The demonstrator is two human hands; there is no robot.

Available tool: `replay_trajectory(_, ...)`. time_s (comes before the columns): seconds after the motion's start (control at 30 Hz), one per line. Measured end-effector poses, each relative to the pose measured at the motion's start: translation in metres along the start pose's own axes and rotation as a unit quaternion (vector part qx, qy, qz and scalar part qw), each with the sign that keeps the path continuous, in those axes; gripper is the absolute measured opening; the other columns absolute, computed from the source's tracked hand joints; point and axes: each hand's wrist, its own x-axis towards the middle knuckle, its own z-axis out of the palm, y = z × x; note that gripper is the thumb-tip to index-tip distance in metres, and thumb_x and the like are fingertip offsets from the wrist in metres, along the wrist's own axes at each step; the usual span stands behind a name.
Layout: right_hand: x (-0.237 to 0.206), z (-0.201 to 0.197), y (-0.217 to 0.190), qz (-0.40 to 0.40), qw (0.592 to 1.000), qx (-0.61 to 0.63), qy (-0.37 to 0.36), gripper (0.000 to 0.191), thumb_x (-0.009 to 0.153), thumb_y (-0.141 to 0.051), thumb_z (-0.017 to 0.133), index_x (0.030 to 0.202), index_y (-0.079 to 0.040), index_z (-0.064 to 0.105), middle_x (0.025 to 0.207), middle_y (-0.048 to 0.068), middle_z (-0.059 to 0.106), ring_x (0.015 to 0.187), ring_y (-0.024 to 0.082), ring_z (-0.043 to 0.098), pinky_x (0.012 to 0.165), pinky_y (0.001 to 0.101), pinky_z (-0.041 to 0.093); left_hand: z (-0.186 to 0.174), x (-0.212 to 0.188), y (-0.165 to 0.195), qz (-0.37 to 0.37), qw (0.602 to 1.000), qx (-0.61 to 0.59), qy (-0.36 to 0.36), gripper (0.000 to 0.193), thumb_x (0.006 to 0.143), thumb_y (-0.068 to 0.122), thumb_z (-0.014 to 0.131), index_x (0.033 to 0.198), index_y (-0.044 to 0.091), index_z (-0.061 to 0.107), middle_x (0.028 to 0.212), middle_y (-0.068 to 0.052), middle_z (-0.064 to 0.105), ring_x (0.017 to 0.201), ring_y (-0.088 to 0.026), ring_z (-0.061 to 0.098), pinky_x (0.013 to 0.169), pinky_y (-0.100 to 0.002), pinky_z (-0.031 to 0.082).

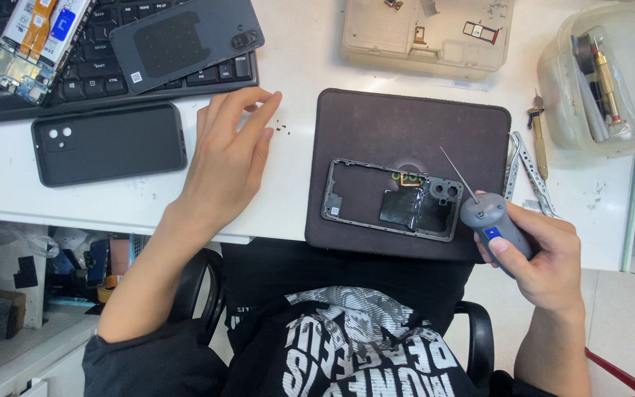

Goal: The person uses tweezers to adjust a ribbon cable on a smartphone motherboard, then uses a screwdriver to remove screws from the phone's metal frame. The person handles the motherboard and the phone frame throughout the process.

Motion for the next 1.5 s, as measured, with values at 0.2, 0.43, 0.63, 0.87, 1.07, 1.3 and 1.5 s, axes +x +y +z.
replay_trajectory(0.2, 0.013, -0.012, -0.031, -0.112, 0.932, -0.344, -0.033, 0.059, 0.079, -0.021, 0.077, 0.135, -0.005, 0.068, 0.091, 0.012, 0.069, 0.065, 0.021, 0.063, 0.062, 0.0342, 0.052, 0.02, 0.002, 0.043, 0.162, 0.981, -0.091, -0.056, 0.072, 0.086, 0.038, 0.082, 0.138, -0.005, 0.057, 0.14, -0.019, 0.053, 0.131, -0.037, 0.05, 0.112, -0.05, 0.041)
replay_trajectory(0.43, 0.038, -0.024, -0.052, -0.062, 0.88, -0.451, -0.138, 0.064, 0.076, -0.028, 0.083, 0.135, -0.008, 0.067, 0.078, 0.011, 0.068, 0.05, 0.025, 0.061, 0.049, 0.0381, 0.052, 0.049, 0.008, 0.061, 0.185, 0.976, -0.071, -0.085, 0.083, 0.075, 0.046, 0.084, 0.131, -0.009, 0.058, 0.134, -0.02, 0.054, 0.126, -0.037, 0.053, 0.108, -0.046, 0.046)
replay_trajectory(0.63, 0.038, -0.021, -0.052, -0.074, 0.871, -0.459, -0.158, 0.062, 0.076, -0.03, 0.082, 0.131, -0.005, 0.067, 0.082, 0.012, 0.071, 0.05, 0.024, 0.063, 0.047, 0.0365, 0.053, 0.051, 0.003, 0.062, 0.169, 0.98, -0.073, -0.073, 0.079, 0.075, 0.043, 0.086, 0.129, -0.009, 0.059, 0.13, -0.018, 0.056, 0.123, -0.035, 0.055, 0.106, -0.044, 0.049)
replay_trajectory(0.87, 0.038, -0.019, -0.051, -0.028, 0.845, -0.499, -0.192, 0.065, 0.077, -0.031, 0.079, 0.135, -0.007, 0.066, 0.085, 0.01, 0.072, 0.05, 0.021, 0.065, 0.047, 0.0331, 0.055, 0.052, 0.001, 0.061, 0.168, 0.981, -0.072, -0.068, 0.088, 0.076, 0.044, 0.085, 0.135, -0.013, 0.056, 0.127, -0.019, 0.058, 0.122, -0.034, 0.057, 0.106, -0.042, 0.05)
replay_trajectory(1.07, 0.022, -0.009, -0.073, -0.027, 0.877, -0.465, -0.115, 0.059, 0.079, -0.026, 0.081, 0.133, -0.006, 0.067, 0.077, 0.012, 0.067, 0.054, 0.027, 0.063, 0.053, 0.0398, 0.054, 0.059, -0.005, 0.078, 0.107, 0.991, -0.073, -0.027, 0.091, 0.081, 0.048, 0.084, 0.137, -0.016, 0.052, 0.129, -0.026, 0.056, 0.124, -0.04, 0.054, 0.108, -0.042, 0.049)
replay_trajectory(1.3, -0.011, 0.039, -0.087, 0.049, 0.925, -0.377, -0.003, 0.057, 0.082, -0.02, 0.076, 0.135, -0.001, 0.065, 0.075, 0.012, 0.065, 0.052, 0.023, 0.062, 0.051, 0.0383, 0.05, 0.057, -0.013, 0.097, 0.027, 0.998, -0.048, -0.009, 0.094, 0.076, 0.044, 0.085, 0.134, -0.02, 0.049, 0.131, -0.03, 0.05, 0.13, -0.047, 0.049, 0.11, -0.046, 0.048)
replay_trajectory(1.5, -0.003, 0.048, -0.085, 0.087, 0.93, -0.356, -0.004, 0.057, 0.083, -0.021, 0.076, 0.135, 0.0, 0.064, 0.072, 0.013, 0.065, 0.05, 0.021, 0.062, 0.048, 0.0373, 0.05, 0.049, -0.02, 0.09, 0.025, 0.998, -0.025, -0.044, 0.08, 0.081, 0.036, 0.086, 0.138, -0.011, 0.055, 0.125, -0.023, 0.053, 0.113, -0.035, 0.052, 0.095, -0.043, 0.051)
